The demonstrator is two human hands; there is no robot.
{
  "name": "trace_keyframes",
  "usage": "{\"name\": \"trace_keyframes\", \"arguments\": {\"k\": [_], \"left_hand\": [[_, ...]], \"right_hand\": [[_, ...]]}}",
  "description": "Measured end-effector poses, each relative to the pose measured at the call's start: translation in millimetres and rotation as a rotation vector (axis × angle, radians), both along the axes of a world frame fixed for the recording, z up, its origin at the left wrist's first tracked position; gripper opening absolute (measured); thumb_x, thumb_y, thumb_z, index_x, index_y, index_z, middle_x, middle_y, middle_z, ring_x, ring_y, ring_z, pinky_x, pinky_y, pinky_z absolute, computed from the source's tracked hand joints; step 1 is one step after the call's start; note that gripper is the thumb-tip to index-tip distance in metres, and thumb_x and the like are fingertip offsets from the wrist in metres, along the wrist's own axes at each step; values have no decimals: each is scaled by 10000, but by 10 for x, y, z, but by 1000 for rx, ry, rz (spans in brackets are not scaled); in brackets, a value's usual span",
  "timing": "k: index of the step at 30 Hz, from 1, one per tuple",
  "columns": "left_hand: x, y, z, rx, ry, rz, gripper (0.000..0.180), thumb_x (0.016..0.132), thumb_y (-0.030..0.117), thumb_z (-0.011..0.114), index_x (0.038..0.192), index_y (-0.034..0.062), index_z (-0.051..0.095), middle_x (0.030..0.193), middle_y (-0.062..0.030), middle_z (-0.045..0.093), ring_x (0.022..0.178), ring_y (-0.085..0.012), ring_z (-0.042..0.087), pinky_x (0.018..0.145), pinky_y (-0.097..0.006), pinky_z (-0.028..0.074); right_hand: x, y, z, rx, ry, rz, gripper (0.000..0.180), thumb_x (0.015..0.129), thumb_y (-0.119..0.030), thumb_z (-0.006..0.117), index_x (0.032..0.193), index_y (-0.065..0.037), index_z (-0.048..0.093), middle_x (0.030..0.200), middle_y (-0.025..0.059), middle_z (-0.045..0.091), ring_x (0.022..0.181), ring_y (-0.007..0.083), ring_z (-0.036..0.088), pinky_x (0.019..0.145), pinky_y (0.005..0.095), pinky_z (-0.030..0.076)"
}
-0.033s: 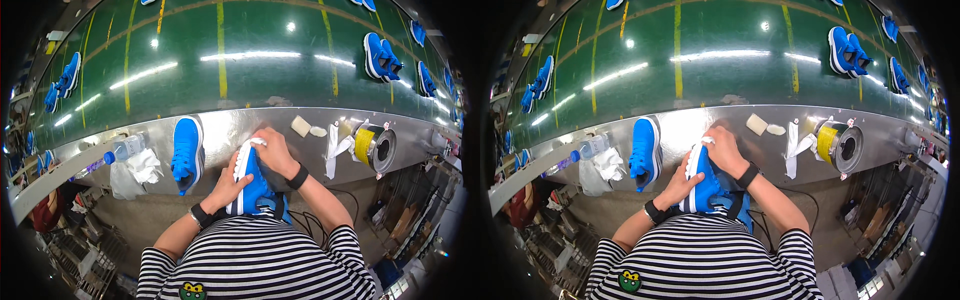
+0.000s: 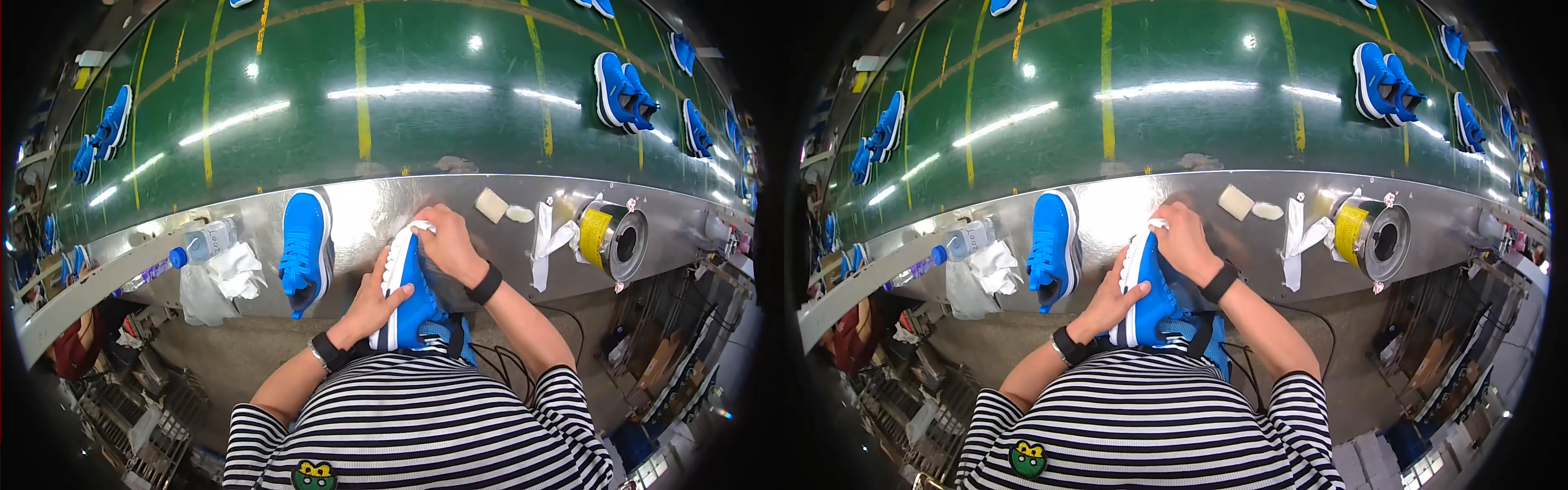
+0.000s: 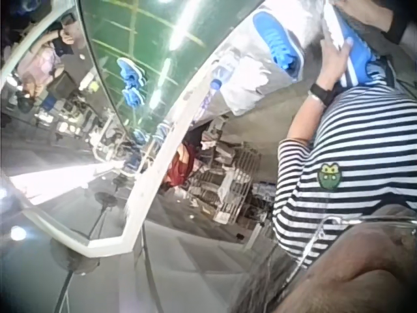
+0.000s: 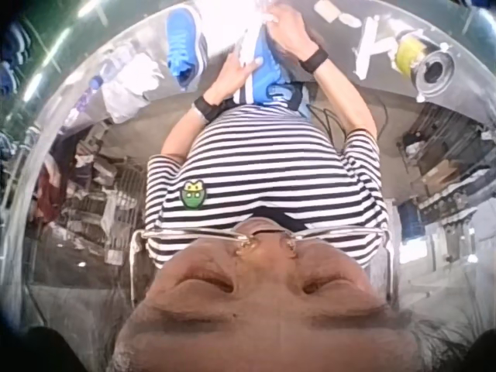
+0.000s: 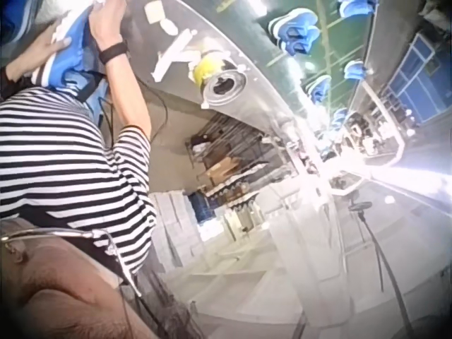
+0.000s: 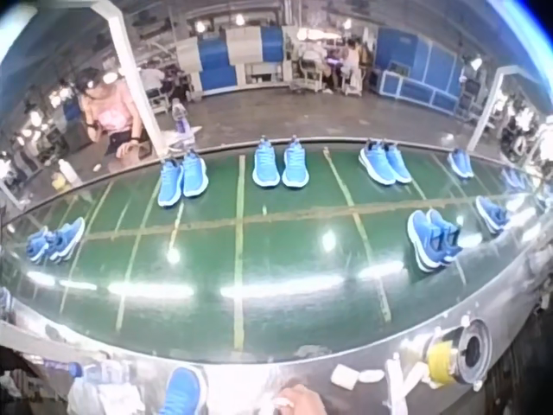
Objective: The person wipes the white soles and blue uppers of blue sneakers using a white cloth. They handle the shoes one at a time, picking them up from a green conveyor belt, wiping them, and placing them back on the belt.
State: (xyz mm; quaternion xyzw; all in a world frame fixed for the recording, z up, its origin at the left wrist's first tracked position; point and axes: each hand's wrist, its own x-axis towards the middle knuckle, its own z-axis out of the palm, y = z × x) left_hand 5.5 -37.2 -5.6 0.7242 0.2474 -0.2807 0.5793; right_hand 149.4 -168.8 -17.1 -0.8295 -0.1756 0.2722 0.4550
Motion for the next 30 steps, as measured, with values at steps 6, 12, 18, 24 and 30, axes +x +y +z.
{"name": "trace_keyframes", "arguments": {"k": [6,12,18,24,30], "left_hand": [[-23,15,-45,19,-14,-39,839,847,422,600,1460,99,126,1152,-321,459,1093,-409,469,976,-436,355],[32,24,25,38,35,-70,842,845,404,606,1458,96,119,1170,-317,449,1079,-403,472,969,-434,360],[18,26,-14,-3,5,-51,830,845,383,609,1457,102,123,1194,-316,438,1090,-401,465,972,-430,358],[25,31,-10,1,-6,-67,820,846,375,608,1453,98,131,1191,-316,444,1096,-401,460,972,-431,358],[37,35,9,-3,8,-66,818,846,366,608,1453,96,131,1191,-317,449,1083,-398,470,966,-432,363]], "right_hand": [[-57,-17,38,35,-4,-29,99,756,-29,592,843,-18,638,810,163,567,779,352,571,699,418,453],[-161,-65,-4,46,-62,-77,120,743,-7,608,858,-19,640,810,144,566,757,321,582,657,373,463],[-248,-31,81,102,-55,-95,145,736,13,586,864,-29,639,812,128,566,759,317,586,673,369,474],[-287,-48,51,88,-92,-143,146,733,9,584,866,-27,635,809,135,562,754,324,583,669,374,473],[-292,-40,5,56,-109,-171,168,724,29,573,876,-17,625,818,141,556,757,321,579,671,375,476]]}}
